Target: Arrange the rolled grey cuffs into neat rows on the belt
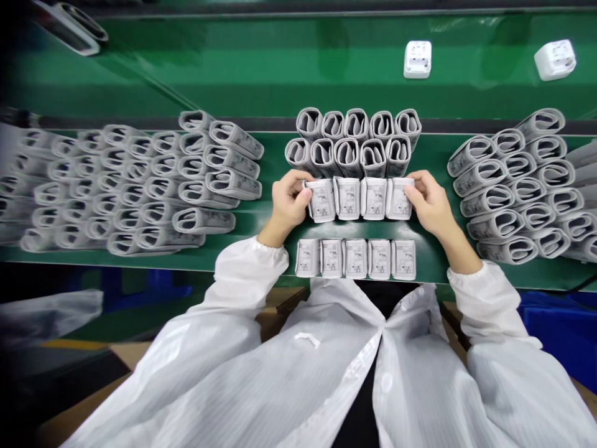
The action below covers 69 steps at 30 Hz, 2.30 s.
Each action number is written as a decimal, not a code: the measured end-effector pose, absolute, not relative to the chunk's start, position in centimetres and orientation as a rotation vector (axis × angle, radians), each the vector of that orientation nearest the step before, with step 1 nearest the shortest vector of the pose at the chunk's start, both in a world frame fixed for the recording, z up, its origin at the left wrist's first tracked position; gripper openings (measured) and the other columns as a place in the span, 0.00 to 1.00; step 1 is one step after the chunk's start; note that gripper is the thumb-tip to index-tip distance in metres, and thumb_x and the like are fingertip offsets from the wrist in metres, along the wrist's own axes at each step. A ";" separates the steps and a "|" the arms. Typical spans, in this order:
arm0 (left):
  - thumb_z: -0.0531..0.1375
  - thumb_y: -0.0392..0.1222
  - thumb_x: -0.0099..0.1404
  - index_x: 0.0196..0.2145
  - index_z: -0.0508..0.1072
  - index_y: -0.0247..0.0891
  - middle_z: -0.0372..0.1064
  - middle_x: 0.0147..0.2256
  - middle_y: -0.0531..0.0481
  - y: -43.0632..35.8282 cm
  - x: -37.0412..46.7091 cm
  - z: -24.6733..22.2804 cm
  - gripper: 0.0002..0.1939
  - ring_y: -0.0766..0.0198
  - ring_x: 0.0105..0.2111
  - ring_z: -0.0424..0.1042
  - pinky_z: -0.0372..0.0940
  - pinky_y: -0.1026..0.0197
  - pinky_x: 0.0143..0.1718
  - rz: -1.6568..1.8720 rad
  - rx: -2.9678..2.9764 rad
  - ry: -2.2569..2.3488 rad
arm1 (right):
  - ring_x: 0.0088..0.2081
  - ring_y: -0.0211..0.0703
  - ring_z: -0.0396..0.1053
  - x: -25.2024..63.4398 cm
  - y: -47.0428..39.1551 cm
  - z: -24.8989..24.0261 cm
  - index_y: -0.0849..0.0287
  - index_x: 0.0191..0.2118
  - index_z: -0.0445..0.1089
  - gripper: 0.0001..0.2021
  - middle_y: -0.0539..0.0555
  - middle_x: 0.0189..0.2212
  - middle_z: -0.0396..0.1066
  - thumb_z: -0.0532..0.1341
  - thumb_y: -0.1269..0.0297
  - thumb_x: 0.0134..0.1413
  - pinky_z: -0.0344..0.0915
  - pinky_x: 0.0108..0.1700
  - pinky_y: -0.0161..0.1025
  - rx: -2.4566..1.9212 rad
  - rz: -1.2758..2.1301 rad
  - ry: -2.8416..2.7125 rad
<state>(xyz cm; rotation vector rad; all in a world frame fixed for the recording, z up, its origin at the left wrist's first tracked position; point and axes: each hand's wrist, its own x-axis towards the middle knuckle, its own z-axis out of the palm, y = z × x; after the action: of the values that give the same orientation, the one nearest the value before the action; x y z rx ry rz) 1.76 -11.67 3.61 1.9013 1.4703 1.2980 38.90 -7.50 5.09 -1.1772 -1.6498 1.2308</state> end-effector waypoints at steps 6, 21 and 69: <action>0.59 0.70 0.75 0.43 0.75 0.44 0.69 0.22 0.58 -11.7 1.4 3.3 0.26 0.65 0.20 0.65 0.59 0.57 0.28 1.156 1.919 1.554 | 0.28 0.42 0.65 38.6 -7.6 5.2 0.52 0.49 0.71 0.34 0.47 0.29 0.66 0.71 0.24 0.62 0.62 0.29 0.40 -1.157 1.324 -1.608; 0.60 0.70 0.76 0.41 0.75 0.44 0.59 0.19 0.60 -11.6 1.6 3.3 0.25 0.68 0.16 0.55 0.50 0.60 0.22 1.342 1.904 1.534 | 0.24 0.39 0.59 38.2 -7.9 5.7 0.51 0.46 0.69 0.33 0.46 0.26 0.62 0.65 0.22 0.67 0.55 0.26 0.39 -1.116 1.277 -1.624; 0.61 0.68 0.74 0.40 0.75 0.45 0.66 0.18 0.60 -11.5 1.4 3.2 0.23 0.66 0.18 0.63 0.56 0.58 0.26 1.252 1.882 1.660 | 0.23 0.43 0.59 38.1 -8.0 5.9 0.49 0.47 0.71 0.32 0.45 0.24 0.61 0.63 0.21 0.68 0.55 0.27 0.42 -1.169 1.310 -1.575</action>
<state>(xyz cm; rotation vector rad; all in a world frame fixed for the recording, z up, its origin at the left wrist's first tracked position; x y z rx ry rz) 1.43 -11.50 3.23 1.8824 1.6598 1.2523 38.11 -8.00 5.86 -1.1689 -1.5747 1.3095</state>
